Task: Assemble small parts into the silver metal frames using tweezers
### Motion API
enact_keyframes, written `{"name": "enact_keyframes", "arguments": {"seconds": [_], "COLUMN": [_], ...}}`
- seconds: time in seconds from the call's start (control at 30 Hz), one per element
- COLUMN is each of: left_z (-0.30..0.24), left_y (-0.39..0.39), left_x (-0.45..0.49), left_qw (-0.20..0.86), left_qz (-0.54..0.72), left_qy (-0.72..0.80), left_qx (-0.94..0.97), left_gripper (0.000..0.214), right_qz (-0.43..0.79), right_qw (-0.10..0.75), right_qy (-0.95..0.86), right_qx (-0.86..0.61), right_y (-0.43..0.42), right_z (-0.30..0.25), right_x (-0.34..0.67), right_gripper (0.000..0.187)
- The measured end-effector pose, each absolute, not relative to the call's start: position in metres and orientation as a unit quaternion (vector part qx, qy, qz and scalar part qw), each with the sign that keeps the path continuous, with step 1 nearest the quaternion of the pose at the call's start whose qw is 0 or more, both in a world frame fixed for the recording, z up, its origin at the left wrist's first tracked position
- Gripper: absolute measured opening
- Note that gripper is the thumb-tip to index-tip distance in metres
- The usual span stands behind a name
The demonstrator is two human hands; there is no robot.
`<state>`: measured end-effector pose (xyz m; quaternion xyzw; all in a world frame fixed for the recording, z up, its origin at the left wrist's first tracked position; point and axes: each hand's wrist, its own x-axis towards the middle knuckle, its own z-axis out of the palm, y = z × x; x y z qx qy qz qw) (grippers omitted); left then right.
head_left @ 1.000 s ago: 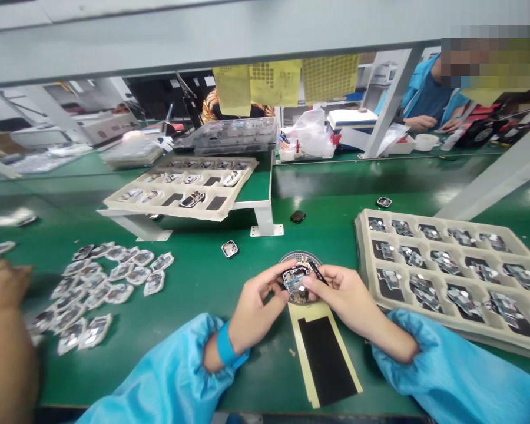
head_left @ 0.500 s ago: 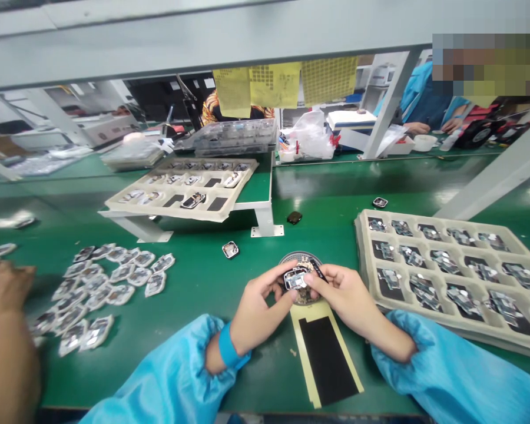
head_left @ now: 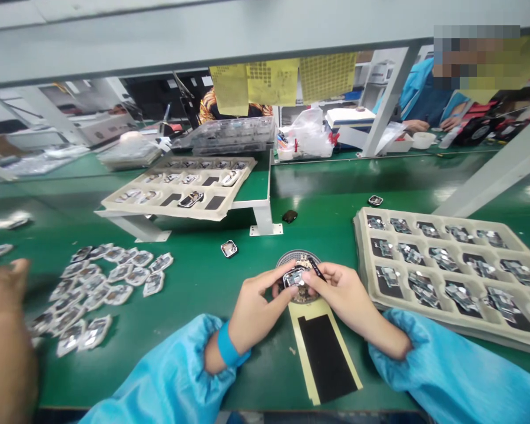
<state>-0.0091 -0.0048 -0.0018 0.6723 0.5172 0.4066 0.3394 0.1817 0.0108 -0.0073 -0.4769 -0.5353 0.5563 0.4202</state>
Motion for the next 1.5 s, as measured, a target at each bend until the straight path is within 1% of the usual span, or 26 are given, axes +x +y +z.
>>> {"name": "enact_keyframes", "arguments": {"seconds": [0.13,0.23,0.33,0.47,0.6,0.7,0.8,0.97,1.13,1.37,1.43,1.5], "left_z": [-0.006,-0.009,-0.008,-0.004,-0.005,-0.007,-0.008,-0.009,-0.013,-0.015,-0.017,-0.019], "left_y": [-0.005,-0.004,-0.003,-0.003,-0.002,-0.002,-0.002,-0.001,-0.002,-0.007,-0.007,-0.005], "left_x": [-0.01,-0.008,-0.006,-0.003,-0.001,-0.001,-0.002,-0.002,0.001,0.004,0.003,0.002], "left_qw": [0.398,0.481,0.559,0.595,0.591,0.58,0.579,0.594,0.577,0.54,0.537,0.515], "left_qz": [0.407,0.424,0.442,0.463,0.488,0.5,0.501,0.453,0.446,0.461,0.457,0.452], "left_qy": [0.524,0.498,0.461,0.443,0.424,0.409,0.401,0.433,0.445,0.469,0.474,0.481], "left_qx": [0.634,0.583,0.529,0.485,0.482,0.496,0.503,0.505,0.52,0.525,0.526,0.547], "left_gripper": [0.045,0.047,0.045,0.04,0.034,0.028,0.027,0.035,0.026,0.026,0.027,0.026], "right_qz": [0.548,0.548,0.554,0.575,0.618,0.63,0.623,0.598,0.588,0.561,0.556,0.551], "right_qw": [0.443,0.47,0.475,0.469,0.46,0.439,0.42,0.429,0.438,0.455,0.444,0.41], "right_qy": [-0.532,-0.525,-0.521,-0.51,-0.495,-0.512,-0.537,-0.549,-0.554,-0.561,-0.57,-0.598], "right_qx": [-0.47,-0.45,-0.444,-0.435,-0.402,-0.385,-0.384,-0.397,-0.395,-0.404,-0.412,-0.414], "right_y": [0.011,0.01,0.008,0.006,0.006,0.008,0.009,0.009,0.007,0.006,0.009,0.012], "right_z": [-0.011,-0.013,-0.014,-0.013,-0.012,-0.013,-0.012,-0.009,-0.009,-0.015,-0.017,-0.017], "right_x": [0.182,0.181,0.179,0.175,0.172,0.173,0.176,0.178,0.175,0.17,0.172,0.175], "right_gripper": [0.035,0.03,0.029,0.028,0.03,0.022,0.02,0.019,0.015,0.012,0.012,0.013]}}
